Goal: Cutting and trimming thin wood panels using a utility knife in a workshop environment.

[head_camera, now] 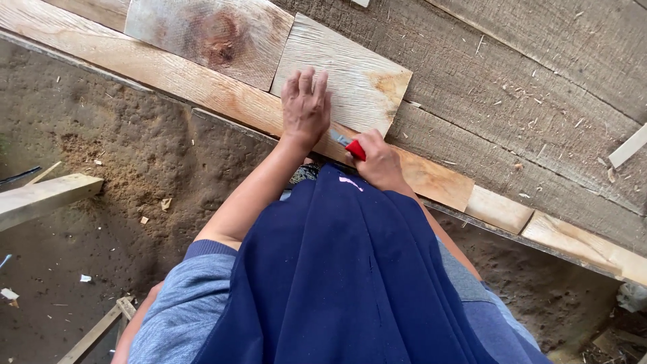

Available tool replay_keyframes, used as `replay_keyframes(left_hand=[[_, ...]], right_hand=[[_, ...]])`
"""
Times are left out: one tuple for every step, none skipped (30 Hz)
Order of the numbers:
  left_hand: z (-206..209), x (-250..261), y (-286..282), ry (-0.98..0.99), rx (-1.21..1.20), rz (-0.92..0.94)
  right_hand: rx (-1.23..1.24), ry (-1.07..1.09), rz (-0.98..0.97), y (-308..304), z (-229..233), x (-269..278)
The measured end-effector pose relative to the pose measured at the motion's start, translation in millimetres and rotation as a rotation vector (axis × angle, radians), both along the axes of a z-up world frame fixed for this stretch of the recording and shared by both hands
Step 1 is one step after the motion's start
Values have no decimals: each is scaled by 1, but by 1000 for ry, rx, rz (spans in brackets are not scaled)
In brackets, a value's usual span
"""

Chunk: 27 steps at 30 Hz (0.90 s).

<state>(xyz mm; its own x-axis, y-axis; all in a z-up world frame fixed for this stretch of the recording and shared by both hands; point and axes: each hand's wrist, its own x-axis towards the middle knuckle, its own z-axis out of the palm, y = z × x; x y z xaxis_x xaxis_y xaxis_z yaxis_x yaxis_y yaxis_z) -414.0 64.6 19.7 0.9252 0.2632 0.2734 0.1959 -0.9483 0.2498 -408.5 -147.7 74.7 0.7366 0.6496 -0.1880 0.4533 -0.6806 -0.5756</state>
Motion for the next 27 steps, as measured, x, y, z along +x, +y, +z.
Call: replay_keyframes(left_hand=[[-19, -6, 2, 2, 2, -1], [-37, -12, 3, -57, 36, 15], [-56, -17, 5, -118, 70, 29], [-41, -23, 5, -119, 71, 28], [-27, -29, 4, -122, 71, 21], [-12, -35, 4, -125, 71, 14], [-12, -36, 5, -126, 71, 12], [-12, -37, 5, -149, 90, 20], [-12, -39, 6, -169, 109, 30], [-6, -41, 6, -167, 109, 31], [0, -42, 7, -162, 119, 33], [7, -44, 7, -157, 130, 35], [5, -45, 8, -157, 131, 35], [3, -46, 8, -159, 139, 38], [0, -47, 9, -160, 147, 42], [8, -46, 10, -159, 148, 43], [15, -46, 10, -180, 162, 28], [23, -46, 10, -201, 176, 13], [19, -46, 11, -201, 176, 13], [15, -46, 12, -206, 185, 11], [11, -46, 12, -211, 194, 9], [12, -46, 12, -212, 194, 9], [13, -47, 12, -210, 196, 5], [15, -47, 13, -208, 198, 0], [14, -47, 12, -210, 197, -2], [13, -46, 12, -210, 194, 0], [13, -47, 13, -208, 192, 3]], right_hand=[[2, 2, -1, 0, -8, -2], [-74, 61, -28, 0, -15, -5], [-151, 118, -56, -1, -23, -7], [-150, 118, -57, 0, -21, -6], [-157, 141, -57, 0, -19, -6], [-163, 164, -56, 1, -17, -6], [-163, 164, -58, 2, -16, -7], [-170, 167, -62, 3, -14, -8], [-178, 173, -64, 4, -13, -9], [-179, 174, -64, 3, -13, -11], [-166, 165, -73, 3, -14, -12], [-152, 157, -82, 3, -14, -12], [-151, 157, -81, 2, -15, -12], [-126, 158, -79, 0, -16, -12], [-101, 159, -77, -1, -17, -12], [-100, 159, -75, 0, -15, -11], [-97, 170, -71, 1, -12, -11], [-93, 180, -66, 1, -9, -11], [-93, 179, -67, 1, -10, -11], [-76, 183, -63, 0, -11, -11], [-59, 185, -59, 0, -12, -10], [-59, 184, -59, -2, -14, -11], [-50, 188, -55, -2, -16, -11], [-41, 192, -51, -2, -18, -12], [-42, 191, -53, -4, -20, -11], [-40, 180, -46, -5, -23, -11], [-38, 172, -38, -6, -25, -12]])
